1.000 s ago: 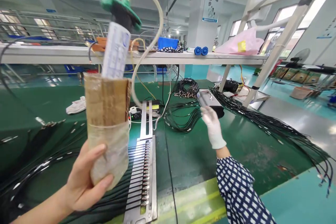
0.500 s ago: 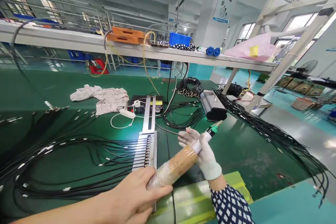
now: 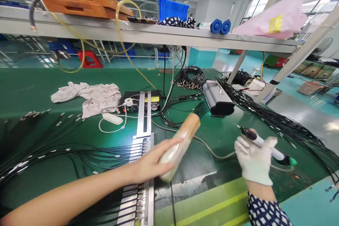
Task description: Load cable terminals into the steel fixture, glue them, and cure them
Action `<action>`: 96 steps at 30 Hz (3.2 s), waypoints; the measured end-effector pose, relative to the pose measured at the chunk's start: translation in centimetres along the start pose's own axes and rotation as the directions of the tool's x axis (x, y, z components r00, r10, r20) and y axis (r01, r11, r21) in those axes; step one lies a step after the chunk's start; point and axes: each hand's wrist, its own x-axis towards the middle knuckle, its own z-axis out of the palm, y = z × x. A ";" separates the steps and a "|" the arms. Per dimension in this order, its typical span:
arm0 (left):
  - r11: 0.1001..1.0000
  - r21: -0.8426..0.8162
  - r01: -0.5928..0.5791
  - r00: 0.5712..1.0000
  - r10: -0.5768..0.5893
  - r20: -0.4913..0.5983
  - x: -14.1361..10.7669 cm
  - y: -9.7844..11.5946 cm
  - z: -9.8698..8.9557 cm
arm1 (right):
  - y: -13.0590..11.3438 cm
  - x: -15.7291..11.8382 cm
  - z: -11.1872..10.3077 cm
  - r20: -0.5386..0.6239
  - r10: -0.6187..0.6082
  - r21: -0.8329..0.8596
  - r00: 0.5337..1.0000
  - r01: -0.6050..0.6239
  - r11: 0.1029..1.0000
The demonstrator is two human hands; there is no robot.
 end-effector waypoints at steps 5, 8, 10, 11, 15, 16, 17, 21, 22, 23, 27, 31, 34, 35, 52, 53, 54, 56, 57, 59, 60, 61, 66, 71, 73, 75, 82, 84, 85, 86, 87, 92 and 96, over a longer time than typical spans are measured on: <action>0.758 0.568 0.321 0.945 -0.222 -0.238 11.9 -2.6 -0.2 | 4.2 -2.2 3.8 0.106 0.175 -0.063 0.979 -0.169 0.984; 0.654 0.653 0.383 0.924 -0.254 -0.287 15.3 -3.6 0.2 | 7.0 -3.2 6.6 0.270 0.309 -0.261 0.912 -0.240 0.935; 0.656 0.667 0.353 0.935 -0.221 -0.277 14.4 -3.9 0.1 | 6.8 -2.5 8.2 0.356 0.463 -0.466 0.812 -0.275 0.841; 0.659 0.680 0.321 0.945 -0.181 -0.271 13.1 -4.0 -0.2 | 6.0 -1.8 9.1 0.363 0.531 -0.576 0.766 -0.263 0.774; 0.670 0.700 0.248 0.947 -0.014 -0.322 4.7 -5.3 -3.5 | 2.5 0.6 13.4 0.334 0.309 -0.843 0.890 0.135 0.521; 0.667 0.689 0.282 0.933 -0.025 -0.358 2.5 -6.0 -4.7 | 2.5 0.6 14.4 0.411 0.105 -0.805 0.906 0.306 0.509; 0.660 0.672 0.336 0.912 -0.048 -0.408 0.3 -6.9 -5.9 | 3.2 0.2 15.4 0.469 -0.043 -0.736 0.882 0.417 0.533; 0.636 0.591 0.497 0.816 -0.109 -0.568 -5.5 -11.2 -8.7 | 11.4 -4.2 16.3 0.632 0.266 -0.604 0.728 0.248 0.758; 0.644 0.578 0.502 0.811 -0.119 -0.572 -6.1 -12.2 -8.8 | 14.0 -5.3 15.9 0.626 0.350 -0.613 0.697 0.162 0.773; 0.658 0.566 0.497 0.816 -0.131 -0.564 -6.5 -13.0 -8.7 | 16.5 -6.2 15.3 0.614 0.386 -0.615 0.689 0.110 0.781; 0.712 0.523 0.468 0.836 -0.165 -0.523 -6.6 -14.7 -7.5 | 22.1 -7.6 13.0 0.627 0.305 -0.586 0.717 0.176 0.791; 0.735 0.485 0.474 0.828 -0.183 -0.531 -6.7 -14.6 -7.1 | 21.5 -7.5 12.4 0.725 0.196 -0.575 0.660 0.423 0.700; 0.737 0.483 0.473 0.830 -0.189 -0.524 -6.9 -14.4 -7.2 | 20.2 -7.5 12.5 0.810 0.172 -0.535 0.561 0.586 0.609; 0.737 0.485 0.471 0.832 -0.190 -0.520 -7.0 -14.3 -7.2 | 19.9 -7.6 12.6 0.829 0.178 -0.521 0.530 0.617 0.589; 0.741 0.470 0.480 0.834 -0.220 -0.505 -7.0 -13.6 -7.3 | 20.3 -7.6 13.0 0.881 0.163 -0.456 0.445 0.703 0.545; 0.741 0.470 0.480 0.834 -0.220 -0.505 -7.0 -13.6 -7.3 | 20.3 -7.6 13.0 0.879 0.163 -0.459 0.448 0.702 0.544; 0.741 0.471 0.479 0.835 -0.220 -0.505 -7.0 -13.6 -7.3 | 20.3 -7.6 13.0 0.876 0.162 -0.464 0.455 0.700 0.543; 0.741 0.472 0.477 0.836 -0.217 -0.504 -7.0 -13.6 -7.3 | 20.4 -7.6 13.0 0.872 0.165 -0.471 0.461 0.696 0.542; 0.742 0.473 0.475 0.837 -0.215 -0.503 -7.0 -13.6 -7.3 | 20.3 -7.6 13.1 0.870 0.169 -0.474 0.463 0.692 0.545; 0.743 0.474 0.473 0.838 -0.213 -0.502 -7.0 -13.6 -7.3 | 20.3 -7.6 13.1 0.869 0.175 -0.475 0.463 0.684 0.554; 0.742 0.474 0.473 0.838 -0.212 -0.503 -7.0 -13.6 -7.3 | 20.3 -7.6 13.1 0.871 0.176 -0.472 0.459 0.683 0.558; 0.742 0.474 0.474 0.836 -0.212 -0.506 -7.0 -13.5 -7.3 | 20.3 -7.6 13.1 0.873 0.174 -0.468 0.455 0.684 0.559; 0.737 0.478 0.478 0.835 -0.212 -0.509 -7.0 -13.5 -7.3 | 20.2 -7.5 13.0 0.874 0.174 -0.470 0.453 0.698 0.540; 0.734 0.483 0.477 0.838 -0.212 -0.503 -7.0 -13.5 -7.3 | 20.3 -7.5 13.0 0.881 0.153 -0.452 0.448 0.701 0.552; 0.733 0.484 0.478 0.836 -0.211 -0.506 -7.0 -13.5 -7.3 | 20.3 -7.5 13.0 0.884 0.151 -0.447 0.443 0.704 0.552; 0.732 0.485 0.478 0.836 -0.211 -0.506 -7.0 -13.5 -7.3 | 20.3 -7.5 13.1 0.885 0.149 -0.446 0.442 0.707 0.549; 0.734 0.485 0.475 0.837 -0.206 -0.507 -7.0 -13.6 -7.2 | 20.2 -7.5 13.1 0.885 0.154 -0.449 0.440 0.713 0.538; 0.734 0.487 0.474 0.838 -0.206 -0.505 -7.0 -13.6 -7.2 | 20.2 -7.5 13.1 0.884 0.158 -0.450 0.439 0.712 0.539; 0.734 0.487 0.474 0.838 -0.207 -0.505 -7.0 -13.6 -7.2 | 20.2 -7.5 13.1 0.885 0.160 -0.450 0.438 0.710 0.541; 0.733 0.487 0.475 0.838 -0.208 -0.504 -7.0 -13.6 -7.2 | 20.2 -7.5 13.1 0.884 0.160 -0.450 0.439 0.710 0.542; 0.733 0.486 0.475 0.838 -0.209 -0.504 -7.0 -13.6 -7.2 | 20.2 -7.5 13.1 0.884 0.164 -0.452 0.438 0.709 0.541; 0.736 0.489 0.469 0.838 -0.197 -0.508 -7.0 -13.6 -7.2 | 20.2 -7.5 13.0 0.882 0.155 -0.452 0.444 0.707 0.543; 0.739 0.487 0.465 0.838 -0.190 -0.511 -7.1 -13.7 -7.2 | 20.2 -7.5 13.2 0.886 0.147 -0.444 0.439 0.713 0.543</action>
